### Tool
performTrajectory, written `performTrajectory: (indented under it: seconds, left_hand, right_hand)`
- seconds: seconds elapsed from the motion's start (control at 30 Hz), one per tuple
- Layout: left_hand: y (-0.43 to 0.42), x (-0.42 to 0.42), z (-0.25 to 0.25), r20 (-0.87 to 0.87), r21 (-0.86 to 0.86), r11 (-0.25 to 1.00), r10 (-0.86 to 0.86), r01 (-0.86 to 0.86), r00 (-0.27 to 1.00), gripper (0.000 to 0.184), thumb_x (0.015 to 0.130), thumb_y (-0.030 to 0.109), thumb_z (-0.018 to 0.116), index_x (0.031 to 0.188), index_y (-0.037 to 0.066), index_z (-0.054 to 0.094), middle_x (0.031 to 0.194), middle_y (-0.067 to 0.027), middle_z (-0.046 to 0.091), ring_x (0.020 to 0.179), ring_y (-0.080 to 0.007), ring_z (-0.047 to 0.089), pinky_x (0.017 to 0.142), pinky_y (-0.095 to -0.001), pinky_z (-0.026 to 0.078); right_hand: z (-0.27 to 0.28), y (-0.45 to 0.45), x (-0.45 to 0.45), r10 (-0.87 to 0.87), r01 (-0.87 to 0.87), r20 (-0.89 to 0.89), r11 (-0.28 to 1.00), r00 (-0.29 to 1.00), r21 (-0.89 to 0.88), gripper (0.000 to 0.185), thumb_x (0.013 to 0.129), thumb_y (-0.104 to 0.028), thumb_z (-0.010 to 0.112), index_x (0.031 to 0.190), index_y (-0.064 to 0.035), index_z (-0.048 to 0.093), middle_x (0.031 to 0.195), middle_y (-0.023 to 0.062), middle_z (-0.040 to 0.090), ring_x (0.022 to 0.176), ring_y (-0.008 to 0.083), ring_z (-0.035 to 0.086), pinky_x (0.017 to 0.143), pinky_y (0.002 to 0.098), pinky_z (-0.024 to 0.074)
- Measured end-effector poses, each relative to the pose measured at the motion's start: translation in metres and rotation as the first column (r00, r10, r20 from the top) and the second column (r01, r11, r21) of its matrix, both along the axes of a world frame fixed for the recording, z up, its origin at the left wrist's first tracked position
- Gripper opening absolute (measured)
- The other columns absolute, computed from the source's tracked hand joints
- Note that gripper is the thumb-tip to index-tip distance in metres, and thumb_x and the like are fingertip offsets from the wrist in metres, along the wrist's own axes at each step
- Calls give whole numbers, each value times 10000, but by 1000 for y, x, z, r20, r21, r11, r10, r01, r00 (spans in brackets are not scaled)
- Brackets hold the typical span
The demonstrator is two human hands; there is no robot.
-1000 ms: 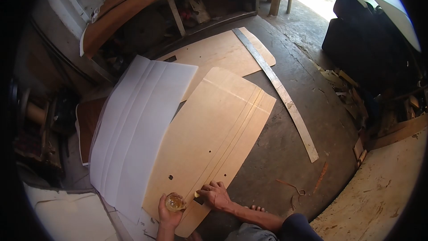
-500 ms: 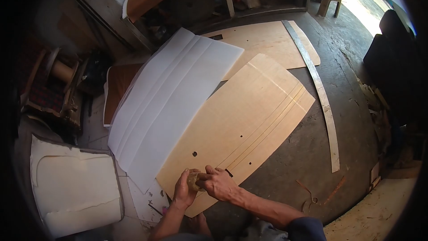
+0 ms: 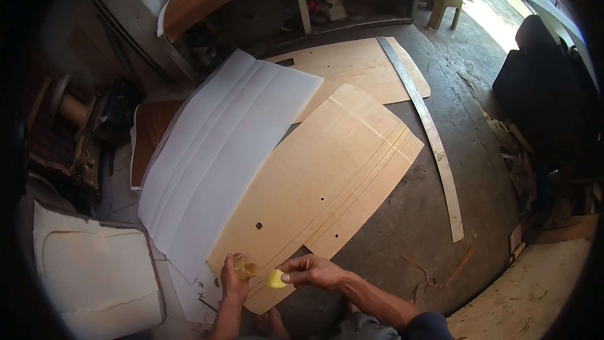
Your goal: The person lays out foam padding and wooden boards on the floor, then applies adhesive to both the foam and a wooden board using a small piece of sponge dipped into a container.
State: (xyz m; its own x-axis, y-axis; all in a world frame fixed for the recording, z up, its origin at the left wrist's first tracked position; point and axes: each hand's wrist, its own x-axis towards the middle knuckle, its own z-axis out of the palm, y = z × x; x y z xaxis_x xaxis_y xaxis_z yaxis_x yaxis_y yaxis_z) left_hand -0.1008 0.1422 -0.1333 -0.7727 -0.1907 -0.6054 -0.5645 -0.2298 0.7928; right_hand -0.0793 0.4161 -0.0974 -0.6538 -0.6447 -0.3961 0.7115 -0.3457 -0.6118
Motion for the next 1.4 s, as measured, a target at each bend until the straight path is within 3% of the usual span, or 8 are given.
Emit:
performTrajectory:
  seconds: [0.07, 0.17, 0.23, 0.3, 0.5, 0.7, 1.17, 1.4]
  left_hand:
    - [-50, 16, -29, -39, -40, 984, 174, -175, 984, 425, 991, 403, 434, 1079, 12, 576, 994, -103, 617, 871, -233, 644, 755, -371, 535]
    - [-101, 44, -40, -6, -290, 956, -49, 46, 999, 446, 983, 437, 440, 1130, 34, 562, 1025, -100, 616, 885, -254, 638, 752, -407, 535]
    - [-117, 60, -59, 97, -145, 930, 353, -338, 931, 439, 932, 477, 500, 1135, 92, 553, 1013, -66, 619, 887, -232, 616, 724, -433, 489]
    - [-104, 50, -53, 139, -173, 917, 383, -358, 913, 437, 927, 503, 484, 1100, 111, 568, 983, -54, 630, 866, -229, 615, 687, -426, 456]
    - [-57, 32, -65, 261, 301, 949, 7, -88, 965, 463, 945, 503, 511, 1145, 90, 574, 1098, -131, 657, 982, -290, 621, 813, -477, 488]
    - [22, 24, -62, 268, 362, 932, -134, 29, 954, 397, 971, 436, 490, 1086, 78, 615, 1109, -167, 665, 970, -312, 624, 847, -462, 496]
    - [17, 28, -60, 220, 440, 891, -231, 115, 948, 410, 979, 406, 483, 1166, 54, 576, 1284, -178, 580, 1059, -292, 598, 891, -466, 497]
    - [17, 28, -51, 243, 497, 862, -254, 105, 936, 414, 979, 400, 489, 1177, 46, 571, 1327, -183, 555, 1064, -278, 598, 896, -461, 496]
  right_hand:
    - [-17, 26, -5, -378, 371, 75, 925, 923, 86, 405, 931, -215, 678, 1265, 3, 612, 944, -12, 620, 732, 81, 509, 701, 232, 447]
    - [-70, 93, -21, -591, 572, -114, 686, 799, 450, 400, 947, -224, 648, 1269, 10, 614, 1021, 24, 637, 796, 120, 544, 726, 271, 473]
    - [-87, 132, -29, -597, 606, -244, 536, 764, 587, 389, 941, -235, 634, 1236, 17, 636, 1008, 58, 671, 840, 140, 571, 709, 298, 481]
    - [-84, 159, -41, -537, 596, -340, 425, 772, 681, 374, 934, -225, 627, 1205, 32, 644, 1054, 91, 684, 898, 169, 613, 747, 316, 498]
    - [-95, 208, -79, -332, 559, -490, 158, 806, 814, 369, 921, -221, 628, 1217, -3, 644, 1135, 178, 688, 1020, 274, 655, 913, 378, 493]
    - [-137, 245, -104, -80, 572, -612, -280, 787, 771, 283, 886, -192, 635, 1120, -49, 706, 1093, 186, 680, 1036, 360, 606, 917, 424, 486]
    - [-115, 108, -11, 189, 705, -695, 24, 693, 709, 224, 835, -128, 648, 1039, -84, 728, 1002, 94, 676, 953, 303, 533, 879, 405, 447]
    - [-114, 72, 2, 127, 721, -710, -128, 693, 681, 201, 809, -122, 670, 1002, -94, 722, 905, 73, 643, 882, 280, 519, 819, 398, 424]
